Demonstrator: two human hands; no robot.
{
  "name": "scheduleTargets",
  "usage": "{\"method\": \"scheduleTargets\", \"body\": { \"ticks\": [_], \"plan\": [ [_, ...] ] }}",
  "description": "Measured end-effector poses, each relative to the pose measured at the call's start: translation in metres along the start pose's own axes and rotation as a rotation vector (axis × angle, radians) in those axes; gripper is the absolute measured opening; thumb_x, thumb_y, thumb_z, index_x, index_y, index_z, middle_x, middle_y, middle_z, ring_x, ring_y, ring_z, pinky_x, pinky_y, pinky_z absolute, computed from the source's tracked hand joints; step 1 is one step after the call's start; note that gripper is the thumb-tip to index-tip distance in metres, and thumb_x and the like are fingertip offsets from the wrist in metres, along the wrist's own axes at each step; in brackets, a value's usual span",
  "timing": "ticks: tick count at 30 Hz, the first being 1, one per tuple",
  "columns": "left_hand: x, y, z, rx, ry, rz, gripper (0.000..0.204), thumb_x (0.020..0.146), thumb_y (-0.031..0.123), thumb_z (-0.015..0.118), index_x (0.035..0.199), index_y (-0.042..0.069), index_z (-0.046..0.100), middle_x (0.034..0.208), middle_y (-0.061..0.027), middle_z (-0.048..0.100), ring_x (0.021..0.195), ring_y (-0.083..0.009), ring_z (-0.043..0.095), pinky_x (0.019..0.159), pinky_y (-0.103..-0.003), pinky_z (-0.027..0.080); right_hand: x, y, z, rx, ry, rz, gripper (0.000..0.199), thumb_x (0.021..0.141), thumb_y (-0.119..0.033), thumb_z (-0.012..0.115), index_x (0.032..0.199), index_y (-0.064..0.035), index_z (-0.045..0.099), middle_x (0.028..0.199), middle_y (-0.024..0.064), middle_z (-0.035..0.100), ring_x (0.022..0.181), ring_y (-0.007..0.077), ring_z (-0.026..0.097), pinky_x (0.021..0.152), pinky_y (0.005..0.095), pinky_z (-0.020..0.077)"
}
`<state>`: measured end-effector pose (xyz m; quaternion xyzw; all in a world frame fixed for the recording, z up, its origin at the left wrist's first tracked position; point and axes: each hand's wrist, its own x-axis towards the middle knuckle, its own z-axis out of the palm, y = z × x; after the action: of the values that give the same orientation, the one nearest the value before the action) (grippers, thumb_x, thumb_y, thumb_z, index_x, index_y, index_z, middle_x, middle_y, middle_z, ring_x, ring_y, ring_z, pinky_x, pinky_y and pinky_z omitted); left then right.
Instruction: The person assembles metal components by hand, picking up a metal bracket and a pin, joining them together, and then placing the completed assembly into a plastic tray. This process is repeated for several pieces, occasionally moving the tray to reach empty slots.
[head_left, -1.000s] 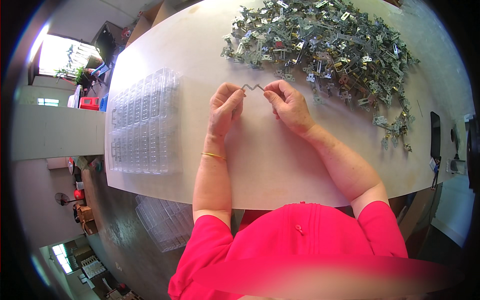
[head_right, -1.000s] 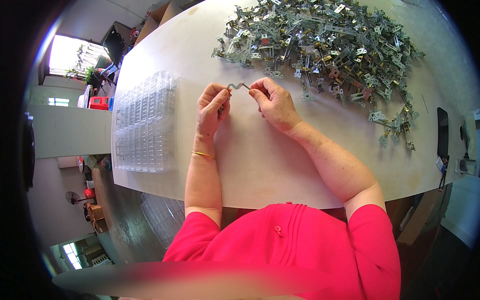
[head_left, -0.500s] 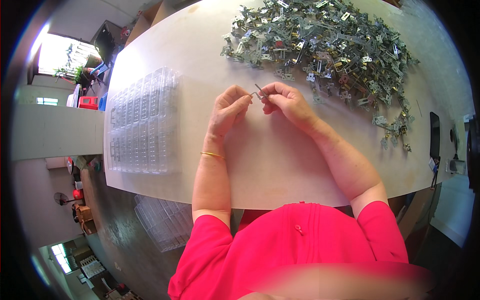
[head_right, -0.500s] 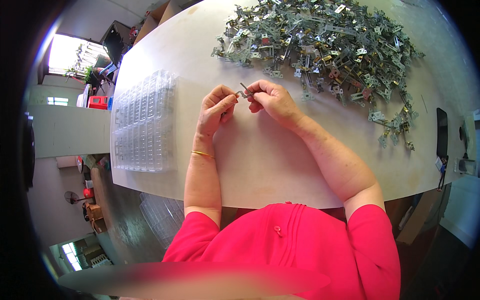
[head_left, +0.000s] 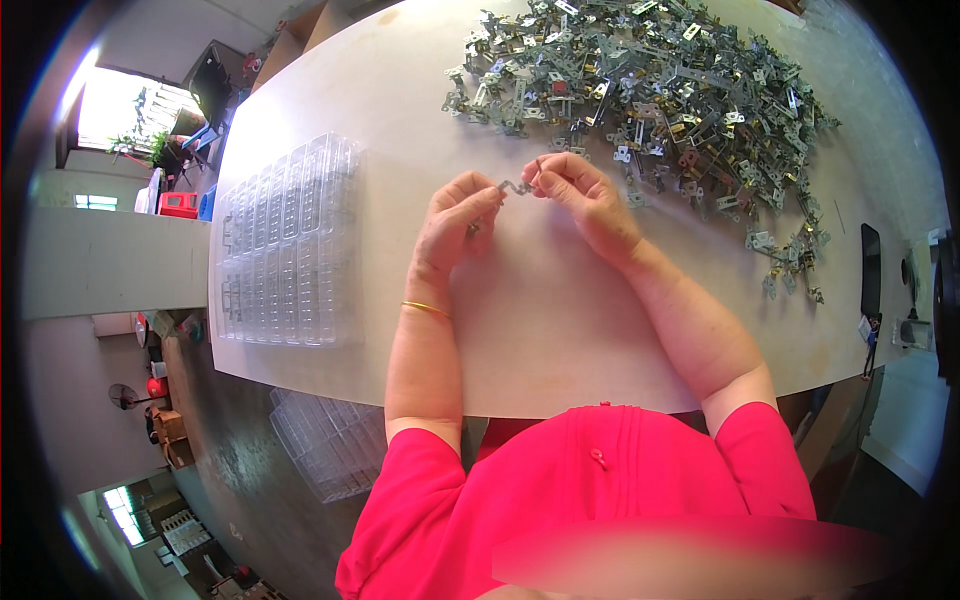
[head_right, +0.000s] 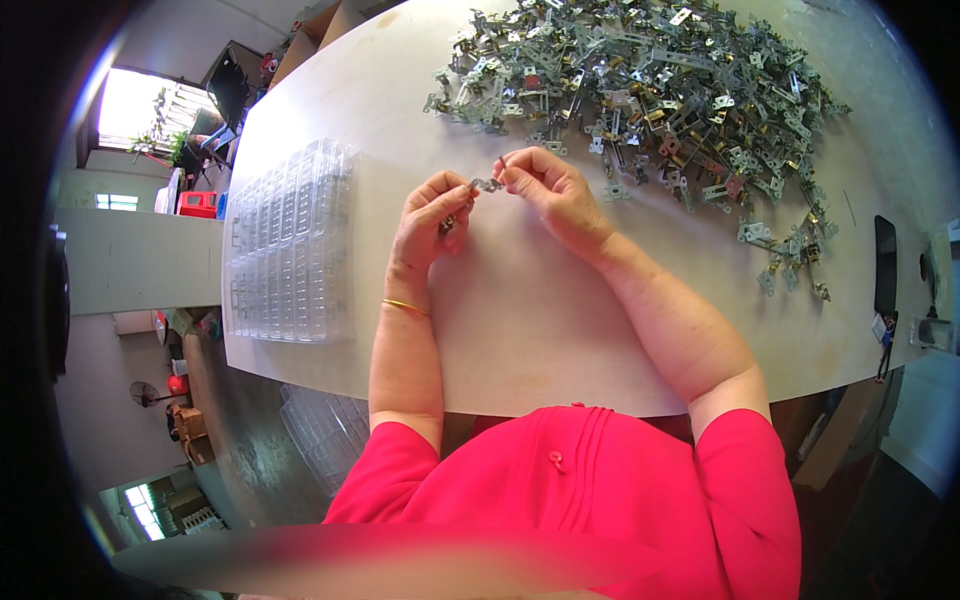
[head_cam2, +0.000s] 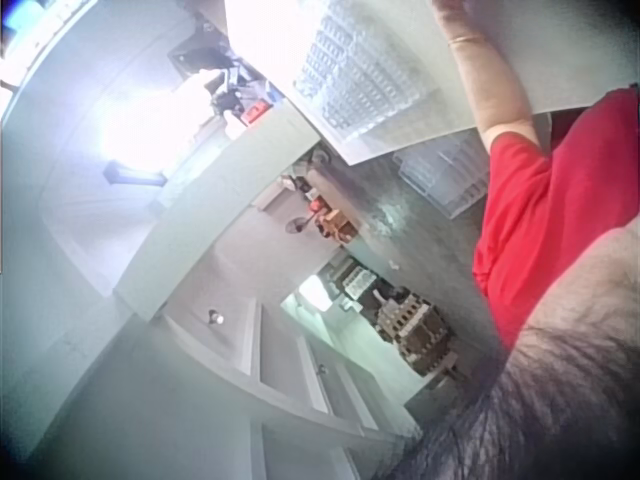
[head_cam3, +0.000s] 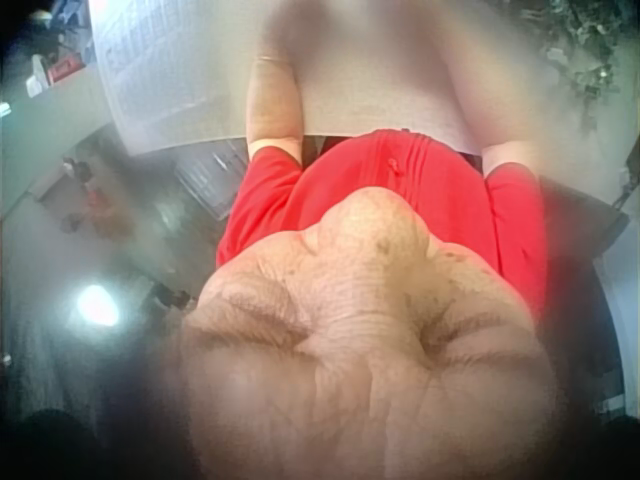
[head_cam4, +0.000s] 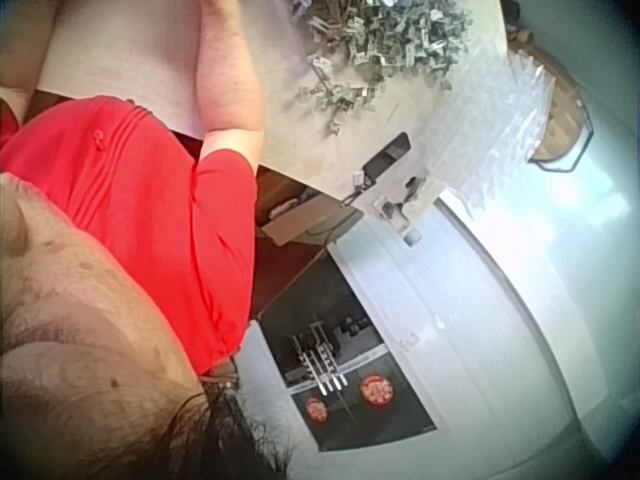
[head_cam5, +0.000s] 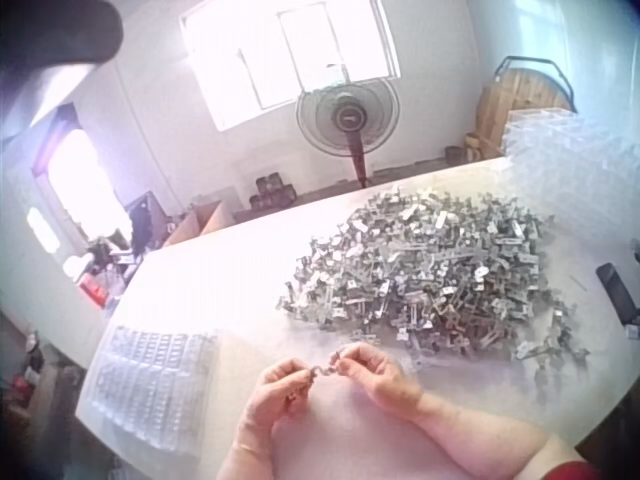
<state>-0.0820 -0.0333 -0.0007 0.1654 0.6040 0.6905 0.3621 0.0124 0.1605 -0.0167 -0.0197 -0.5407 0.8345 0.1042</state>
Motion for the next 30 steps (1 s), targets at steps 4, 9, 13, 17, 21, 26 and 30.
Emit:
{"method": "scheduleTargets", "body": {
  "ticks": [4, 9, 13, 17, 21, 26, 30],
  "plan": [
    [0.001, 0.006, 0.008, -0.035, 0.05, -0.025, 0.019, 0.097, 0.021, 0.061, 0.094, 0.002, 0.062, 0.07, -0.0009, 0.056, 0.041, -0.0064, 0.043, 0.039, -0.023, 0.04, -0.003, 0.008, 0.0, -0.287, -0.111, -0.233, 0.007, 0.098, -0.01, 0.062, 0.1, -0.0033, 0.064, 0.113, 0.0038, 0.061, 0.099, 0.0111, 0.06, 0.089, 0.0271, 0.0494],
    [0.001, -0.001, -0.002, -0.144, 0.005, -0.018, 0.029, 0.101, 0.026, 0.054, 0.103, -0.001, 0.062, 0.077, -0.0068, 0.061, 0.045, -0.0123, 0.056, 0.044, -0.028, 0.052, -0.004, 0.012, 0.004, -0.265, -0.117, -0.199, 0.003, 0.097, -0.004, 0.061, 0.098, -0.0024, 0.064, 0.118, 0.0055, 0.058, 0.104, 0.0115, 0.057, 0.093, 0.0266, 0.0475],
    [0.007, -0.007, -0.009, -0.391, -0.176, 0.046, 0.038, 0.102, 0.027, 0.052, 0.122, -0.005, 0.056, 0.103, -0.018, 0.065, 0.078, -0.0249, 0.069, 0.075, -0.041, 0.059, -0.001, 0.01, 0.003, 0.091, 0.013, 0.019, 0.009, 0.1, -0.011, 0.06, 0.102, -0.0028, 0.063, 0.108, 0.0055, 0.063, 0.099, 0.0134, 0.063, 0.093, 0.028, 0.0521],
    [0.005, -0.004, 0.01, -0.167, -0.05, 0.285, 0.044, 0.1, 0.021, 0.058, 0.135, -0.004, 0.052, 0.132, -0.0196, 0.058, 0.121, -0.0295, 0.06, 0.102, -0.048, 0.049, 0.001, 0.01, -0.002, 0.31, 0.094, 0.107, 0.015, 0.102, -0.017, 0.058, 0.104, -0.0026, 0.063, 0.1, 0.0058, 0.066, 0.097, 0.0147, 0.065, 0.093, 0.0287, 0.0547],
    [0.006, -0.008, 0.009, -0.124, -0.076, 0.292, 0.04, 0.099, 0.016, 0.059, 0.135, -0.002, 0.053, 0.138, -0.0176, 0.056, 0.128, -0.0286, 0.054, 0.105, -0.045, 0.047, 0.001, 0.014, -0.002, 0.326, 0.048, 0.111, 0.014, 0.101, -0.017, 0.059, 0.103, -0.0031, 0.063, 0.103, 0.0061, 0.066, 0.098, 0.0151, 0.065, 0.094, 0.0292, 0.0541],
    [0.01, -0.015, 0.003, -0.116, 0.062, 0.34, 0.028, 0.103, 0.021, 0.054, 0.12, 0.0, 0.061, 0.121, -0.0145, 0.065, 0.118, -0.0269, 0.062, 0.101, -0.041, 0.05, 0.001, 0.02, 0.006, 0.09, 0.064, 0.062, 0.016, 0.101, -0.019, 0.06, 0.103, -0.0026, 0.063, 0.103, 0.0051, 0.065, 0.097, 0.0131, 0.064, 0.091, 0.0248, 0.0527],
    [0.009, -0.016, -0.001, -0.216, 0.037, 0.28, 0.023, 0.103, 0.023, 0.053, 0.106, 0.002, 0.063, 0.1, -0.0088, 0.068, 0.094, -0.0239, 0.069, 0.087, -0.038, 0.056, -0.001, 0.021, 0.01, -0.056, 0.103, -0.046, 0.016, 0.101, -0.019, 0.06, 0.102, -0.0039, 0.063, 0.095, 0.0041, 0.065, 0.086, 0.0113, 0.064, 0.08, 0.0234, 0.0539]
  ]
}}
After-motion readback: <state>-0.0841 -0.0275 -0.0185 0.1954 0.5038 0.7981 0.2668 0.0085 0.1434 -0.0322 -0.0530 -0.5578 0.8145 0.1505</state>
